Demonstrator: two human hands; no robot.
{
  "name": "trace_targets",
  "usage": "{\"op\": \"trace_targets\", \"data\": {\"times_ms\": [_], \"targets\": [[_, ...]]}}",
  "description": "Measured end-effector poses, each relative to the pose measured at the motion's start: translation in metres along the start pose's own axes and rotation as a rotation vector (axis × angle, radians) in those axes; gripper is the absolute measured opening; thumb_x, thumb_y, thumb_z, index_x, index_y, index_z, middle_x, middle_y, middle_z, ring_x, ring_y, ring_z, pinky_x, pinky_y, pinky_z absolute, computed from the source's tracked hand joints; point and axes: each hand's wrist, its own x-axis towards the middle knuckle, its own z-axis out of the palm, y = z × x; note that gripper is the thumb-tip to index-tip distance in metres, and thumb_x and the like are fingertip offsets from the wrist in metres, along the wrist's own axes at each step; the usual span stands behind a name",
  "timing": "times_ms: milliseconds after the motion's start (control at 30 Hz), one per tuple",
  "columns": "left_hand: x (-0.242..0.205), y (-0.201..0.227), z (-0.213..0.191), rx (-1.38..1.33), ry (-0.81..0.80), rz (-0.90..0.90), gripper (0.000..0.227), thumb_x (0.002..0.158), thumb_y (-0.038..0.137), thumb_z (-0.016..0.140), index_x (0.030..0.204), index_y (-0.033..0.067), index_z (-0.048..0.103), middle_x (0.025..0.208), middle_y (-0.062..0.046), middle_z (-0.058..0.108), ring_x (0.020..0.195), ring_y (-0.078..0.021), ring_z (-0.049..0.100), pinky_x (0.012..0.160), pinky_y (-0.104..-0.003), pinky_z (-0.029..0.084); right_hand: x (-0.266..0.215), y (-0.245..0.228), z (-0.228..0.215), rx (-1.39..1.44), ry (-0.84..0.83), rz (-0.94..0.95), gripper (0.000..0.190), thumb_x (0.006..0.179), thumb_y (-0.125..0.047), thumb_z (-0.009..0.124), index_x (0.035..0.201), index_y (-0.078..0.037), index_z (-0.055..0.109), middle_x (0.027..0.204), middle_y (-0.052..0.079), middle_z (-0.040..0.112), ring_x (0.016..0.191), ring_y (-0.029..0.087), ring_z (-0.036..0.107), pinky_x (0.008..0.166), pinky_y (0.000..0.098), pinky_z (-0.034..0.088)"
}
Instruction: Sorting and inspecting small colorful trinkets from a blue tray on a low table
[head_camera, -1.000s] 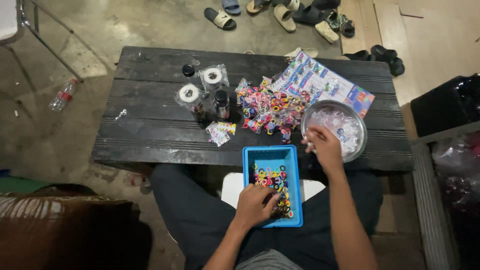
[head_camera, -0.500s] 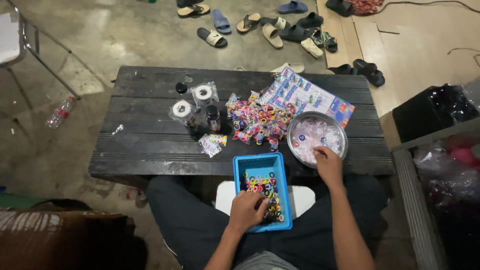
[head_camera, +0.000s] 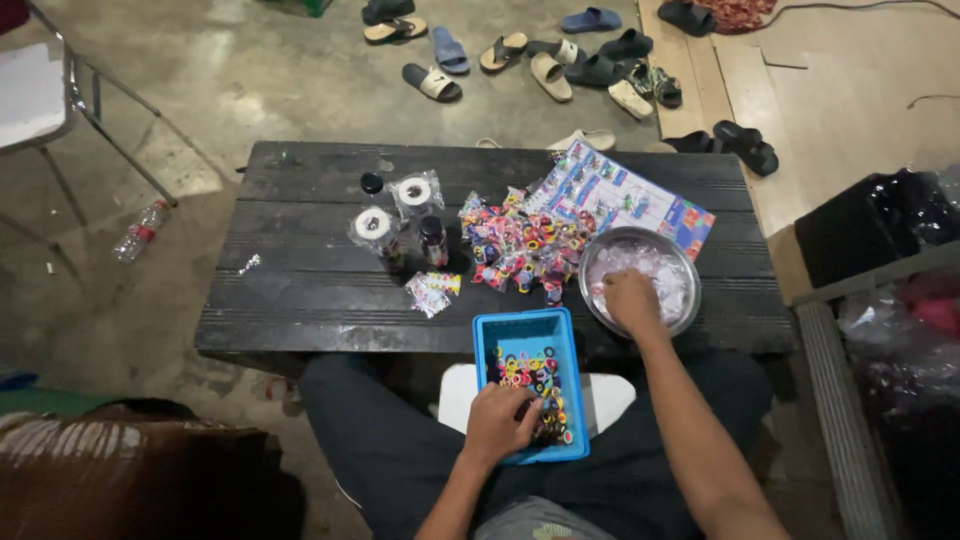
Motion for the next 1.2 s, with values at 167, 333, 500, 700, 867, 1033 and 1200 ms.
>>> {"op": "trace_targets", "data": {"times_ms": [167,333,500,700,867,1033,1200], "targets": [[-0.001,-0.004,0.004,0.018,0.013,-0.017,0.019,0.097,0.03,0.066,0.088,0.0134,0.069,0.075,-0.007,0.069,0.068,-0.0316,0.064,0.065,-0.044,0.044,-0.015,-0.012,-0.03,0.244,0.026,0.261,0.032,0.088,-0.018,0.059,0.112,-0.011,0.078,0.112,0.017,0.073,0.105,0.039,0.066,0.095,0.0486,0.05],[-0.003,0.001,-0.004,-0.015,-0.013,-0.007,0.022,0.097,0.029,0.065,0.085,0.0118,0.07,0.073,-0.008,0.07,0.067,-0.0312,0.065,0.064,-0.044,0.043,-0.043,-0.026,-0.049,0.411,0.166,0.243,0.03,0.089,-0.011,0.059,0.112,-0.007,0.079,0.113,0.01,0.076,0.106,0.031,0.068,0.095,0.0418,0.05],[-0.005,-0.002,0.0,-0.036,-0.008,-0.021,0.018,0.096,0.029,0.066,0.087,0.0137,0.069,0.077,-0.005,0.072,0.07,-0.0304,0.066,0.066,-0.044,0.043,-0.065,-0.073,-0.085,0.838,0.308,0.563,0.017,0.086,-0.01,0.072,0.102,-0.015,0.076,0.091,0.001,0.076,0.083,0.01,0.068,0.079,0.0234,0.049],[-0.012,-0.019,0.02,-0.014,0.168,0.009,0.018,0.089,0.037,0.072,0.09,0.0192,0.073,0.063,-0.007,0.065,0.059,-0.0313,0.067,0.064,-0.041,0.053,-0.105,-0.12,-0.085,1.246,0.136,0.555,0.05,0.089,-0.003,0.073,0.137,-0.002,0.058,0.098,0.012,0.063,0.067,0.02,0.068,0.069,0.0336,0.059],[-0.004,-0.005,0.005,-0.102,0.132,-0.11,0.022,0.091,0.04,0.071,0.104,0.0218,0.074,0.074,-0.008,0.071,0.071,-0.0333,0.07,0.071,-0.042,0.055,-0.151,-0.152,-0.04,1.364,0.053,0.534,0.045,0.084,-0.005,0.08,0.126,-0.005,0.067,0.095,0.013,0.074,0.069,0.016,0.072,0.063,0.0265,0.06],[-0.003,-0.001,0.0,-0.229,0.069,-0.291,0.035,0.099,0.046,0.061,0.115,0.0174,0.073,0.09,-0.016,0.076,0.084,-0.0416,0.071,0.08,-0.049,0.055,-0.174,-0.173,-0.035,1.405,-0.052,0.535,0.036,0.084,-0.003,0.082,0.118,-0.003,0.073,0.095,0.017,0.078,0.077,0.018,0.076,0.07,0.0302,0.065],[0.007,0.001,-0.001,-0.34,0.083,-0.354,0.016,0.097,0.032,0.069,0.102,0.0191,0.077,0.092,-0.012,0.078,0.089,-0.04,0.073,0.078,-0.047,0.058,-0.181,-0.176,-0.021,1.191,-0.111,0.434,0.031,0.083,-0.011,0.085,0.112,-0.014,0.077,0.094,0.013,0.08,0.078,0.016,0.079,0.072,0.0292,0.065]]}}
